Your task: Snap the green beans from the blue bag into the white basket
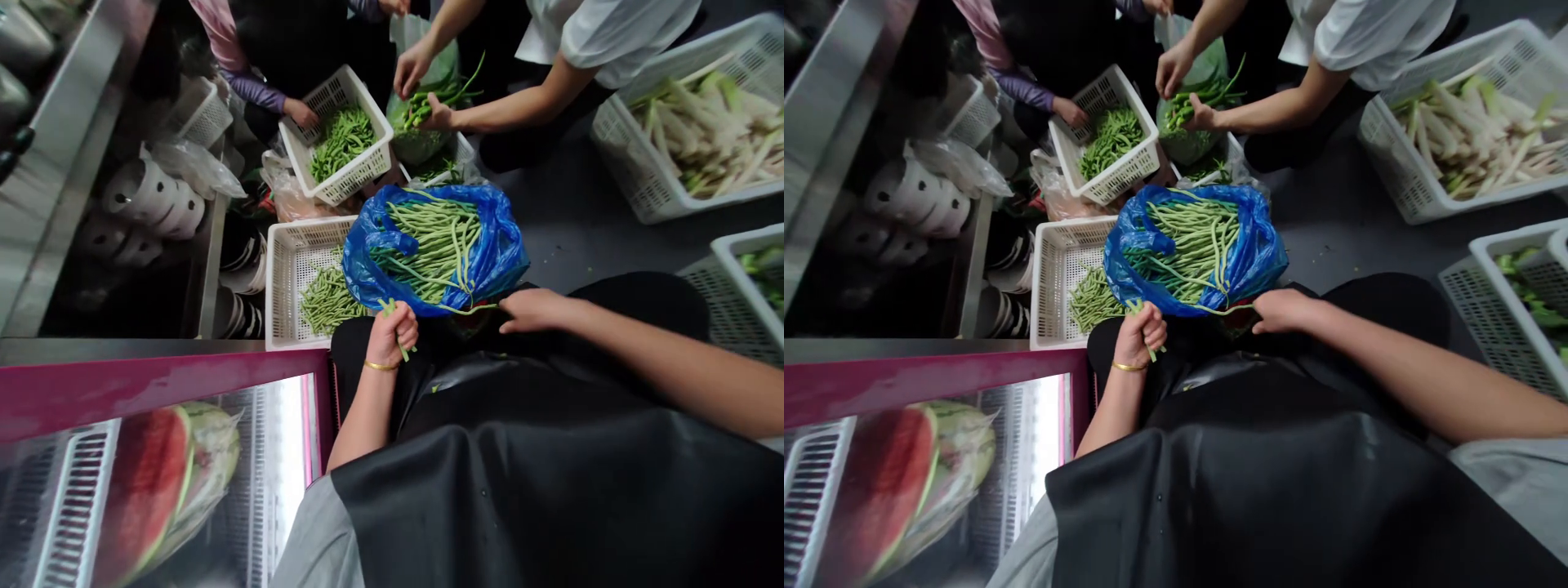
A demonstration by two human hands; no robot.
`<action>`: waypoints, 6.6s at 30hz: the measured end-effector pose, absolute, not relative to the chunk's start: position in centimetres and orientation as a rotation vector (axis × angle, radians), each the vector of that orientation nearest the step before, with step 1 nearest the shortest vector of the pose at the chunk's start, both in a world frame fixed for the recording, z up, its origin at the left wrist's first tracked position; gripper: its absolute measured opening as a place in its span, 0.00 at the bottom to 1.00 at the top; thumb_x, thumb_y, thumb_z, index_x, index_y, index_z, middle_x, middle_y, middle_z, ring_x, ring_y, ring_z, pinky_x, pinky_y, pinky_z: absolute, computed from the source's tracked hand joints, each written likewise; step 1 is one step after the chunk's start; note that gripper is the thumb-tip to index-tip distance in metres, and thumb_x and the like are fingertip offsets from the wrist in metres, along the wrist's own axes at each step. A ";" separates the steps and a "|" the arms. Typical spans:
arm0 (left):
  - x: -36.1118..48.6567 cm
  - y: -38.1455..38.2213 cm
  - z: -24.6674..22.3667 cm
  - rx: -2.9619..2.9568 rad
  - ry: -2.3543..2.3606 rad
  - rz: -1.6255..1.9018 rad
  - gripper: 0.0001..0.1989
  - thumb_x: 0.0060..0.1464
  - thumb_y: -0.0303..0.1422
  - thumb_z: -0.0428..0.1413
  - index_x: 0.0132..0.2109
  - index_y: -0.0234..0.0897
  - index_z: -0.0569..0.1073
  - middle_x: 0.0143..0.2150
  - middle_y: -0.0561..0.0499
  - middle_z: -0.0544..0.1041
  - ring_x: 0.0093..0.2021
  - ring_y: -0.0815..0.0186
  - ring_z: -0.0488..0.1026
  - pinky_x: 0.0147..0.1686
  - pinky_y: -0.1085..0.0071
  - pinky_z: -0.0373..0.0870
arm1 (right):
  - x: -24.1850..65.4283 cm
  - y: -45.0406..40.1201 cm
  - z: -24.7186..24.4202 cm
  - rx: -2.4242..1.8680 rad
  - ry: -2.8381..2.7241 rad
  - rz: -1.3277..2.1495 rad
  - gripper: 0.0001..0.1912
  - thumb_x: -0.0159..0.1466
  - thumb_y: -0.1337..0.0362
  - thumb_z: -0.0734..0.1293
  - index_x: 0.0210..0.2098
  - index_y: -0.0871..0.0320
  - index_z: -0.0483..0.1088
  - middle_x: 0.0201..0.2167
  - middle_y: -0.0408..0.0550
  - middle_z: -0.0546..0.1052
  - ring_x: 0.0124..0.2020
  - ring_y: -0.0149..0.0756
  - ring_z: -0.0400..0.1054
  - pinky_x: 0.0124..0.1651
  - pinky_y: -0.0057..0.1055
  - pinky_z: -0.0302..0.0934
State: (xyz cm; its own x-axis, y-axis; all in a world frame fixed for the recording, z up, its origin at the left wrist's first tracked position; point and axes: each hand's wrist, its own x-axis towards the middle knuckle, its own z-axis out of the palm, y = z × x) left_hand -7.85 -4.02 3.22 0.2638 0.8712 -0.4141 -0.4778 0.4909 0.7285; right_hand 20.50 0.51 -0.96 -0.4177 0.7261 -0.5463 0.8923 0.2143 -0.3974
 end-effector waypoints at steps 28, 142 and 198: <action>-0.1 -1.7 4.3 0.604 1.003 1.080 0.20 0.38 0.42 0.66 0.35 0.33 0.72 0.22 0.56 0.70 0.14 0.79 0.58 0.13 0.78 0.48 | 19.2 -0.7 4.8 1.171 2.132 -2.342 0.27 0.59 0.42 0.62 0.31 0.61 0.75 0.12 0.36 0.57 0.14 0.24 0.48 0.19 0.25 0.44; -1.3 -4.3 -0.2 0.511 0.916 0.902 0.25 0.42 0.38 0.64 0.47 0.31 0.73 0.18 0.57 0.69 0.14 0.75 0.59 0.17 0.76 0.55 | 16.2 4.8 -0.6 2.124 2.295 -2.110 0.18 0.49 0.50 0.72 0.32 0.58 0.74 0.29 0.47 0.77 0.29 0.35 0.70 0.31 0.30 0.65; -4.9 -4.8 1.2 0.835 0.856 0.509 0.19 0.42 0.42 0.65 0.32 0.30 0.71 0.21 0.53 0.71 0.15 0.76 0.63 0.15 0.78 0.55 | 19.3 -3.0 4.3 1.532 2.335 -2.447 0.25 0.65 0.44 0.54 0.19 0.53 0.53 0.11 0.37 0.53 0.12 0.28 0.49 0.18 0.29 0.49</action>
State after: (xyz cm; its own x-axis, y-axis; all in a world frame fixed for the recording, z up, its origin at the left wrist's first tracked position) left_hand -4.86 -4.77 1.25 0.5700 0.6875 -0.4499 -0.0676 0.5850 0.8082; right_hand 19.31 -3.02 4.35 -0.5278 0.8340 -0.1607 0.1213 -0.1132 -0.9861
